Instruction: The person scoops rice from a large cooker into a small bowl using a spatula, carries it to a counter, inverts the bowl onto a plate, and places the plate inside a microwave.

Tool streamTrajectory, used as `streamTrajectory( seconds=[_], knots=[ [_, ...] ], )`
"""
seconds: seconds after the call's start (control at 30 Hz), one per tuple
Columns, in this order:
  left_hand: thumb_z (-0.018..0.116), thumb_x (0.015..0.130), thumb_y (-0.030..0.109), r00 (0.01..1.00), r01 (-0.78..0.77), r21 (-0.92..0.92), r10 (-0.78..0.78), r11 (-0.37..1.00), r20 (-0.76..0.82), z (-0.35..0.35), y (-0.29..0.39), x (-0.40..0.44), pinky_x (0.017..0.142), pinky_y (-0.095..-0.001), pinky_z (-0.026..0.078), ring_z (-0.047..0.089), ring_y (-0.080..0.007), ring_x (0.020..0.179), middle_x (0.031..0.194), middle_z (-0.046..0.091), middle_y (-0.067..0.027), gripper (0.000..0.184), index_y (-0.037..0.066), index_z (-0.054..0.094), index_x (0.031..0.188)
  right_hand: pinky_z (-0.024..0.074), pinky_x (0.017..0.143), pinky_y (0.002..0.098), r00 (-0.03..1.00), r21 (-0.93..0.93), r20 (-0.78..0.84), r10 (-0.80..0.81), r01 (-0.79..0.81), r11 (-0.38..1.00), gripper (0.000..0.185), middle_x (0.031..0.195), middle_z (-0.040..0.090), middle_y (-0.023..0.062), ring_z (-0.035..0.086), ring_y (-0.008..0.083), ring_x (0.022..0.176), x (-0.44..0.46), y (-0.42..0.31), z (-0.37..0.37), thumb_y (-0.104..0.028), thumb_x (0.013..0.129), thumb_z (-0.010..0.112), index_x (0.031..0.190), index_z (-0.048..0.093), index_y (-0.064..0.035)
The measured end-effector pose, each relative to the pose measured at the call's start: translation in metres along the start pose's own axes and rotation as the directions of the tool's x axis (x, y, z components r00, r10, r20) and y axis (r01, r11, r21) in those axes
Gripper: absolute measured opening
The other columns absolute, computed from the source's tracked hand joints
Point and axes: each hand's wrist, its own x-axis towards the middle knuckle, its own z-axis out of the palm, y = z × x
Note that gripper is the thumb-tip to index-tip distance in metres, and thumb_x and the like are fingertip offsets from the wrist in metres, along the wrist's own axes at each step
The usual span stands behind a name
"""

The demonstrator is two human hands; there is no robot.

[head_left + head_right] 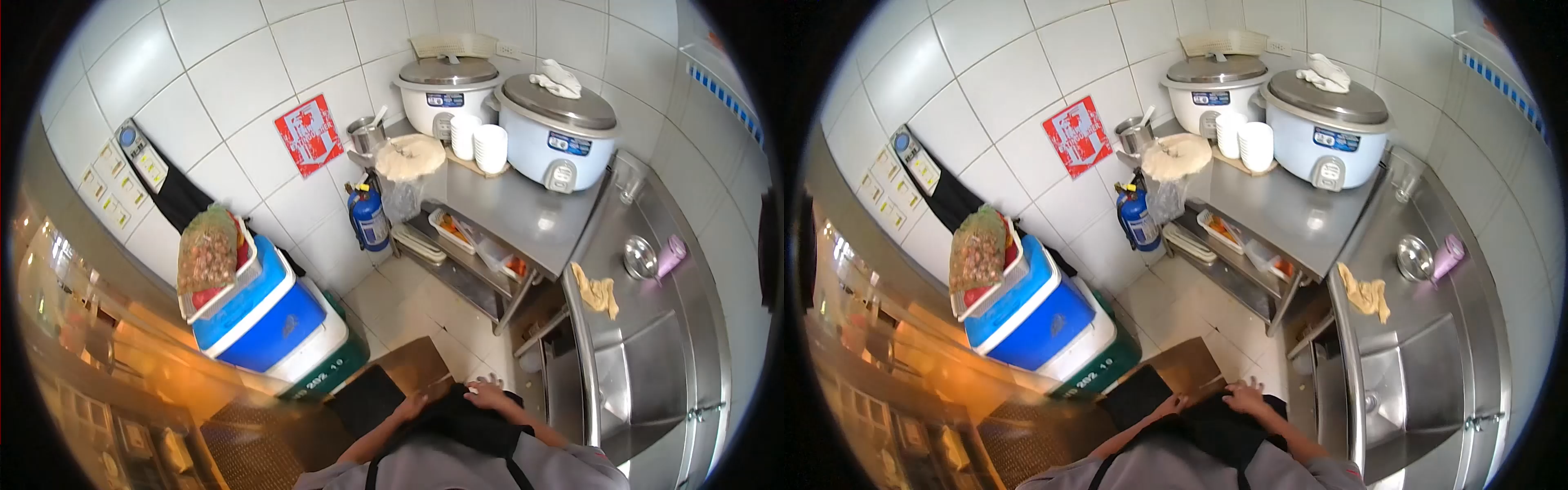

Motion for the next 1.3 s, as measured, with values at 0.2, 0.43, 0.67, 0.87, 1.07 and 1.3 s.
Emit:
streamTrajectory(
  seconds=[0.2, 0.43, 0.67, 0.87, 1.07, 1.3],
  knots=[
    [0.043, 0.084, 0.055, 0.775, 0.627, -0.565, -0.499, 0.537, 0.387, -0.128, 0.067, -0.026, 0.084, -0.0373, 0.043, 0.052, -0.0236, 0.104, 0.12, 0.052, -0.0059, 0.056, 0.014, 0.052, 0.12, 0.0165, 0.101, 0.0572, 0.977, 0.043, 0.038, -0.209, 0.207, 0.977, 0.063, 0.129, 0.045, 0.0084, 0.033, 0.035, 0.124, 0.094, 0.0, -0.209, -0.06, 0.076, 0.052, 0.127, 0.045, -0.0232],
    [0.046, 0.082, 0.015, 0.92, 0.141, -0.412, -0.273, 0.9, -0.282, -0.317, 0.034, 0.142, 0.042, -0.0325, 0.034, 0.047, -0.0138, 0.051, 0.059, 0.047, -0.0013, 0.014, 0.01, 0.058, 0.077, 0.0364, 0.092, 0.0425, 0.57, -0.192, -0.547, -0.613, 0.628, 0.754, 0.039, 0.112, 0.051, 0.0219, 0.045, 0.0381, 0.107, 0.258, -0.159, -0.448, -0.033, 0.08, 0.057, 0.108, 0.058, -0.0051],
    [0.048, 0.089, 0.021, 0.547, -0.517, 0.09, 0.409, 0.851, -0.73, -0.604, 0.288, 0.29, 0.056, -0.0242, 0.044, 0.057, -0.0125, 0.062, 0.084, 0.063, -0.0088, 0.028, -0.001, 0.055, 0.105, 0.0447, 0.083, 0.0406, 0.624, -0.318, -0.642, -0.446, 0.313, 0.895, 0.033, 0.112, 0.053, 0.0189, 0.053, 0.0327, 0.102, 0.406, -0.364, -0.616, -0.03, 0.081, 0.057, 0.101, 0.06, -0.0044],
    [0.049, 0.087, 0.012, 0.335, -0.554, 0.381, 0.617, 0.74, -0.712, -0.719, 0.431, 0.371, 0.057, -0.0281, 0.045, 0.057, -0.0152, 0.06, 0.074, 0.061, -0.0099, 0.021, -0.002, 0.058, 0.099, 0.0471, 0.082, 0.0396, 0.85, -0.178, -0.503, -0.154, 0.072, 0.981, 0.035, 0.106, 0.058, 0.0182, 0.057, 0.0311, 0.1, 0.504, -0.398, -0.664, -0.028, 0.079, 0.059, 0.102, 0.058, -0.0015],
    [0.051, 0.081, 0.005, 0.523, -0.324, 0.536, 0.62, 0.78, -0.586, -0.764, 0.474, 0.465, 0.055, -0.0351, 0.048, 0.061, -0.0243, 0.055, 0.068, 0.06, -0.0178, 0.017, -0.005, 0.059, 0.093, 0.0483, 0.071, 0.0429, 0.681, -0.386, -0.656, -0.327, 0.07, 0.92, 0.028, 0.082, 0.061, 0.0193, 0.061, 0.0323, 0.083, 0.508, -0.366, -0.681, -0.02, 0.08, 0.055, 0.099, 0.048, -0.0013],
    [0.048, 0.08, 0.012, 0.796, 0.011, 0.733, 0.438, 0.68, -0.418, -0.762, 0.506, 0.468, 0.072, -0.0439, 0.048, 0.059, -0.0372, 0.087, 0.09, 0.06, -0.0234, 0.019, -0.002, 0.059, 0.086, 0.0462, 0.053, 0.0448, 0.497, -0.31, -0.787, -0.365, 0.192, 0.931, 0.018, 0.071, 0.059, 0.0156, 0.06, 0.0334, 0.065, 0.528, -0.318, -0.623, -0.013, 0.086, 0.043, 0.102, 0.039, -0.0055]
  ],
)
